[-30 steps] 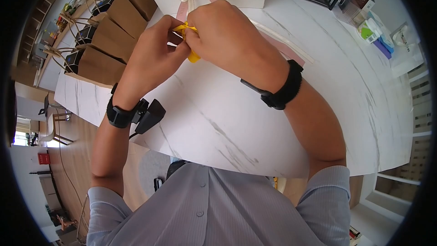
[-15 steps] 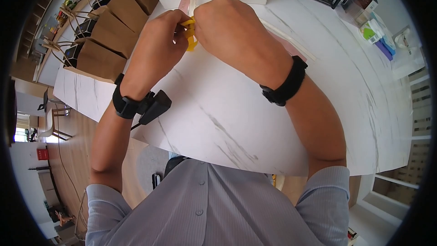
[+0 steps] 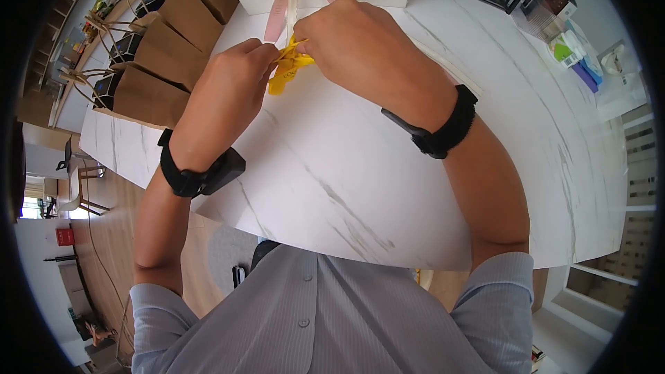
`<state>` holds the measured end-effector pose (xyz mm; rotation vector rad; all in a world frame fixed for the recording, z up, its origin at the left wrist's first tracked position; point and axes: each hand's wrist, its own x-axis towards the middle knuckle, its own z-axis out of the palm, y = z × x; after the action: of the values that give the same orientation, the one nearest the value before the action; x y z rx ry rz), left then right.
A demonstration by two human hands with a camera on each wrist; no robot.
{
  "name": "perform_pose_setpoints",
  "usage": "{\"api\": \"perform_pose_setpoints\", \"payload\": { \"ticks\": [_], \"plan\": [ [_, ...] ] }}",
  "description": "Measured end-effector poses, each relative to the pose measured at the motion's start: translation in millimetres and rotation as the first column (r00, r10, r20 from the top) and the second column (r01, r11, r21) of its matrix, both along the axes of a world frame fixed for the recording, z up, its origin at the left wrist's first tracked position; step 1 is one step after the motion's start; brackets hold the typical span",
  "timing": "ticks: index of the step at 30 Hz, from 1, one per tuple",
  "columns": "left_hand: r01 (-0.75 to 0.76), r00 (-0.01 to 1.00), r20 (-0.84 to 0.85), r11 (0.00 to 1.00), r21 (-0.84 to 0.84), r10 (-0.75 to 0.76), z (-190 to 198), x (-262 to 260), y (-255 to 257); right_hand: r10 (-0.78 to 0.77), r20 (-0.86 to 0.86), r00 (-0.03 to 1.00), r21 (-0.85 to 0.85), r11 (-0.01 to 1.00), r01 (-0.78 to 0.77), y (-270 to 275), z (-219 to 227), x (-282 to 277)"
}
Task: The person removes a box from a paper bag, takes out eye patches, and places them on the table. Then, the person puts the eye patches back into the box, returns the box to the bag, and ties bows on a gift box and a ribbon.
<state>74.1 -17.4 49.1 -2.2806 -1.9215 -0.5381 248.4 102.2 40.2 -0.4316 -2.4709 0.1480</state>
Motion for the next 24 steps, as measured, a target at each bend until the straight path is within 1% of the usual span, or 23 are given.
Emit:
{"api": "perform_pose_setpoints", "payload": {
  "ticks": [1, 2, 3, 4, 6, 8, 10, 11, 13, 14, 16, 17, 19, 20, 21, 22, 23, 24],
  "plan": [
    [0.003, 1.0, 0.001, 1.0, -0.002, -0.003, 0.2, 0.0, -1.2, 0.025, -0.029, 0.999, 0.036, 0.999, -0.024, 1.3, 0.7, -0.8],
    [0.008, 0.999, 0.037, 1.0, 0.024, -0.009, 0.3, 0.3, -2.4, 0.02, -0.027, 0.999, 0.032, 0.999, -0.019, 1.2, 3.3, 0.1],
    [0.012, 0.997, 0.075, 0.999, 0.05, -0.016, -0.1, 0.0, -2.2, -0.03, 0.04, 0.999, 0.04, 0.999, 0.028, 0.3, 8.8, 1.9],
    [0.015, 0.997, 0.078, 0.999, 0.046, -0.019, -0.7, -2.0, -0.9, -0.079, 0.105, 0.991, 0.053, 0.996, 0.073, -0.2, 12.2, 2.4],
    [0.026, 0.98, 0.195, 0.998, 0.049, -0.035, -1.5, -7.4, 0.3, -0.076, 0.085, 0.993, 0.07, 0.995, 0.07, 2.9, 6.6, 1.2],
    [0.037, 0.98, 0.194, 0.999, 0.035, -0.043, -1.4, -9.6, 1.7, -0.075, 0.063, 0.995, 0.092, 0.993, 0.069, 7.7, 0.7, -0.3],
    [0.046, 0.98, 0.193, 0.999, 0.023, -0.049, -0.7, -10.0, 0.4, 0.01, 0.034, 0.999, 0.063, 0.998, -0.012, 13.7, -3.6, -1.1],
    [0.039, 0.981, 0.192, 0.999, 0.01, -0.04, -0.2, -8.9, -1.8, 0.009, 0.036, 0.999, 0.064, 0.998, -0.011, 17.3, -4.0, -0.4],
    [0.04, 0.981, 0.192, 0.999, -0.005, -0.039, 0.3, -6.4, -5.9, 0.147, 0.048, 0.988, -0.062, 0.988, -0.144, 22.7, -4.9, 3.0],
    [0.041, 0.982, 0.187, 0.999, -0.022, -0.036, 0.4, -5.9, -8.2, 0.143, 0.047, 0.989, -0.065, 0.988, -0.139, 23.2, -6.0, 3.0],
    [0.043, 0.983, 0.18, 0.998, -0.042, -0.035, -0.1, -5.5, -11.7, 0.205, 0.032, 0.978, -0.098, 0.975, -0.201, 23.7, -8.5, 2.4],
    [0.04, 0.986, 0.166, 0.998, -0.052, -0.031, -0.4, -5.5, -13.0, 0.202, 0.031, 0.979, -0.1, 0.975, -0.198, 27.1, -13.0, 1.2],
    [0.036, 0.988, 0.151, 0.998, -0.06, -0.026, -1.0, -4.2, -13.2, 0.353, -0.088, 0.931, 0.045, 0.935, -0.351, 31.5, -18.1, -4.0],
    [0.042, 0.99, 0.138, 0.998, -0.054, -0.034, -1.7, -3.4, -13.2, 0.355, -0.087, 0.931, 0.046, 0.935, -0.352, 29.2, -13.3, -3.0],
    [0.047, 0.991, 0.124, 0.998, -0.048, -0.041, -2.0, -3.2, -13.7, 0.265, 0.011, 0.964, -0.249, 0.934, -0.254, 25.9, -5.2, 0.3],
    [0.045, 0.991, 0.125, 0.998, -0.046, -0.039, 1.5, -3.4, -12.8, 0.201, 0.135, 0.97, -0.51, 0.853, -0.106, 20.4, 3.4, 2.5],
    [0.063, 0.971, 0.235, 0.996, -0.068, -0.045, 8.1, -3.7, -10.4, 0.2, 0.136, 0.97, -0.509, 0.854, -0.105, 15.9, 7.2, 3.2],
    [0.085, 0.939, 0.339, 0.993, -0.085, -0.051, 12.5, -4.6, -6.9, 0.223, 0.08, 0.971, -0.621, 0.773, -0.127, 12.3, 10.9, 2.8]
  ]
}}
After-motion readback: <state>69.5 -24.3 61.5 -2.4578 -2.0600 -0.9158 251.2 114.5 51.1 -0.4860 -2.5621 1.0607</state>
